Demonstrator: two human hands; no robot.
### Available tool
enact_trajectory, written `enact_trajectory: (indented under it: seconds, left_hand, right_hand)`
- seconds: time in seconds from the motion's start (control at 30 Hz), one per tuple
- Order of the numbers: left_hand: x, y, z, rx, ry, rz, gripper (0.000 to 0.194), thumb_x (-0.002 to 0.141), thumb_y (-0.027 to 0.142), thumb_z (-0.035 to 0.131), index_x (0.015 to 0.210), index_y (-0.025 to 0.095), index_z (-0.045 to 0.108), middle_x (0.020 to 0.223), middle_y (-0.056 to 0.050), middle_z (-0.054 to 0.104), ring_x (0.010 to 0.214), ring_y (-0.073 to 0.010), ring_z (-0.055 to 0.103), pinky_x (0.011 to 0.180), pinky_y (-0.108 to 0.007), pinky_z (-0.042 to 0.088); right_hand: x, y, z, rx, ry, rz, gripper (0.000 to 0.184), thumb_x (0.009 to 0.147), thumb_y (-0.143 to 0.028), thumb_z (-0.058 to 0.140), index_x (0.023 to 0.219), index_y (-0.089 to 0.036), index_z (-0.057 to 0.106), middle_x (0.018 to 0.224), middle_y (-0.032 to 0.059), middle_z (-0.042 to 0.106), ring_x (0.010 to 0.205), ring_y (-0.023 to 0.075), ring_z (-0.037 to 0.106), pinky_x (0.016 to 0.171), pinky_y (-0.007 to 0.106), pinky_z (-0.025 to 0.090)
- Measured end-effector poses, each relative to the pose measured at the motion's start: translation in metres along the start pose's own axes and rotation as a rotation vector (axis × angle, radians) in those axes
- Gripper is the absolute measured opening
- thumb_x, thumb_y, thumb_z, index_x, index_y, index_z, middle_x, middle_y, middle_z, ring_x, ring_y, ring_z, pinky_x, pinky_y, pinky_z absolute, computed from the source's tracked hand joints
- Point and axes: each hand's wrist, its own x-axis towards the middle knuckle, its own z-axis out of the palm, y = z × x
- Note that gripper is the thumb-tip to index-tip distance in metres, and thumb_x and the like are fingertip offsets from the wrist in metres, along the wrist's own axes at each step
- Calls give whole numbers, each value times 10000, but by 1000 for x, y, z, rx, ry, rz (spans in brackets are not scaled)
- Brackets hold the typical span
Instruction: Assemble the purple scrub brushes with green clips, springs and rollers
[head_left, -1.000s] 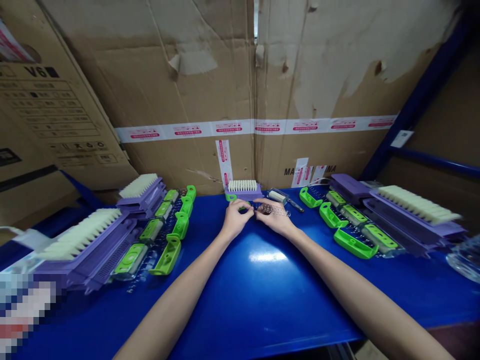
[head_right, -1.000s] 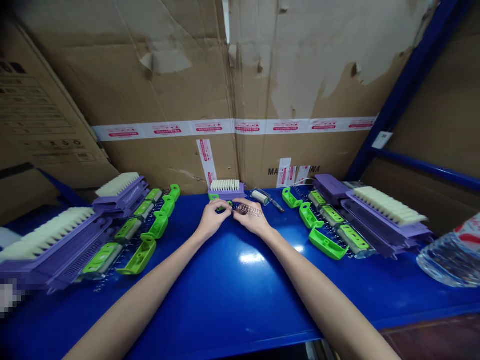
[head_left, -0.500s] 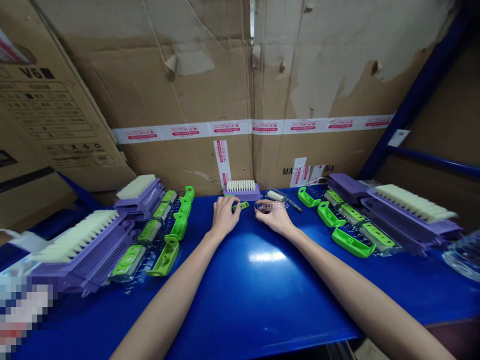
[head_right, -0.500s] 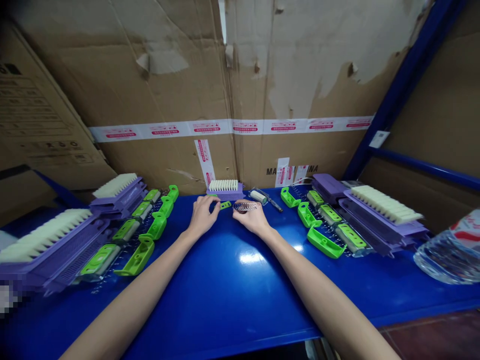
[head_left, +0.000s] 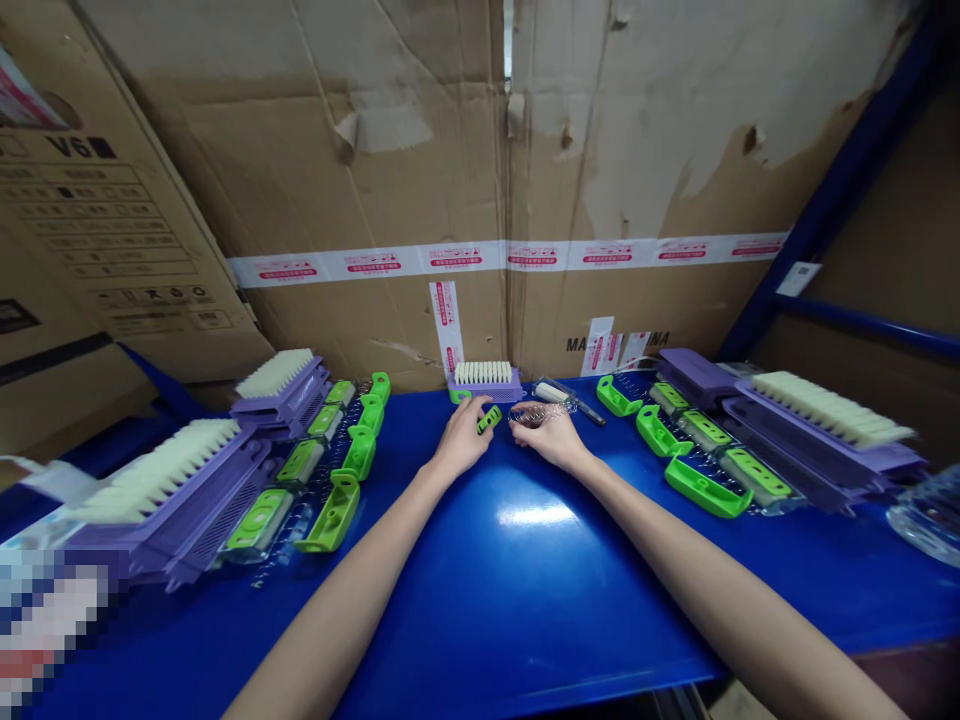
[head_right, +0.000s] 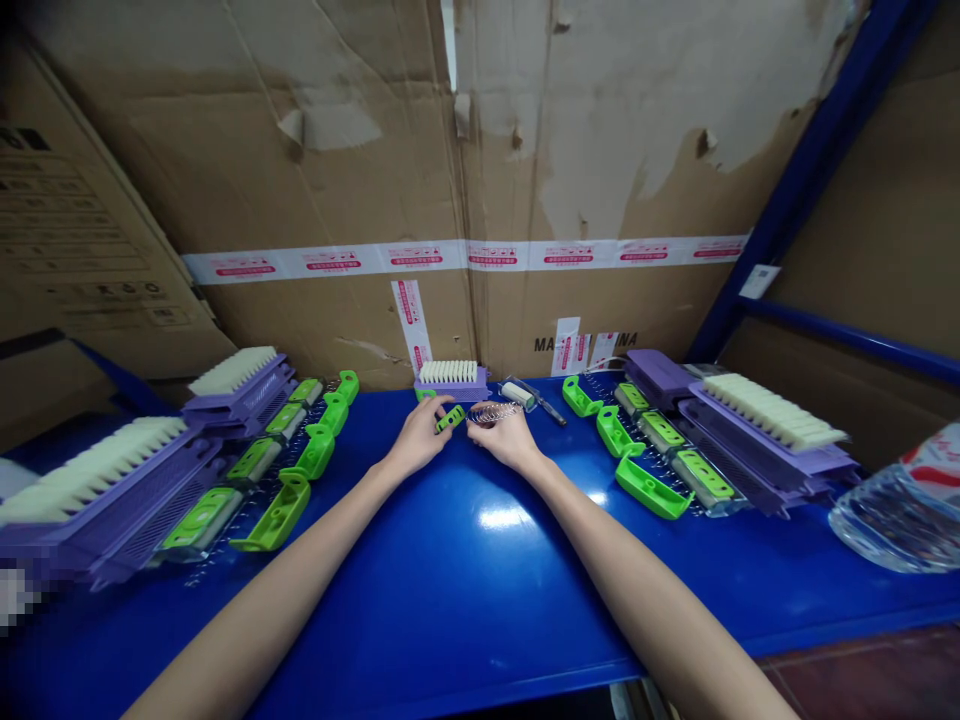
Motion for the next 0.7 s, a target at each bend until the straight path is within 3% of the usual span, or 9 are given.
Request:
enact_trajectory:
  seconds: [0.1,0.3,0.43,0.53,0.6,0.7]
  left_hand:
    - [1,7,0,-33,-47,-82,493,690,71,556,1174,162,583,756,-19,599,725,-187,582,708,-287,455]
    - [3,13,2,-310,-33,-138,322,755,107,496,1011,184,675,934,-56,694,810,-180,634,794,-303,476]
    - [3,16,6,-529,-41,-158,400,743,119,519,1128,164,621,701,0,649,616,-124,588,670,-261,484]
    - [2,20,8,-699,-110,-225,373,757,180,537,1123,151,604,661,10,619,478,-85,516,492,-210,432]
    - [1,22,8,-777,-143,-255,408,759,211,550,1164,160,572,660,14,618,456,-80,508,431,-188,393]
    - [1,23,7,-799,-121,-228,395,755,226,576,1146,167,583,672,3,645,546,-101,571,483,-190,426]
  right_hand:
    - [0,-1,0,0,-10,-3,142,701,-257,581,787,-154,627,556,8,622,476,141,576,498,255,473]
    - [-1,-4,3,34,-29,14,142,699,-259,587,784,-153,629,538,-4,606,477,139,572,483,243,459]
    - [-2,-5,4,17,-43,-15,166,714,-257,583,824,-153,650,568,1,627,497,138,574,488,238,452]
    - [-2,-5,2,-22,-58,-60,163,735,-240,562,835,-158,661,593,2,641,512,131,570,508,234,449]
    - [-2,-6,0,-42,-63,-79,169,750,-235,548,844,-163,668,591,-1,641,527,131,574,521,230,446]
    - [-2,-7,-2,-65,-38,-93,184,751,-248,552,856,-160,675,571,-4,629,552,141,583,535,234,445]
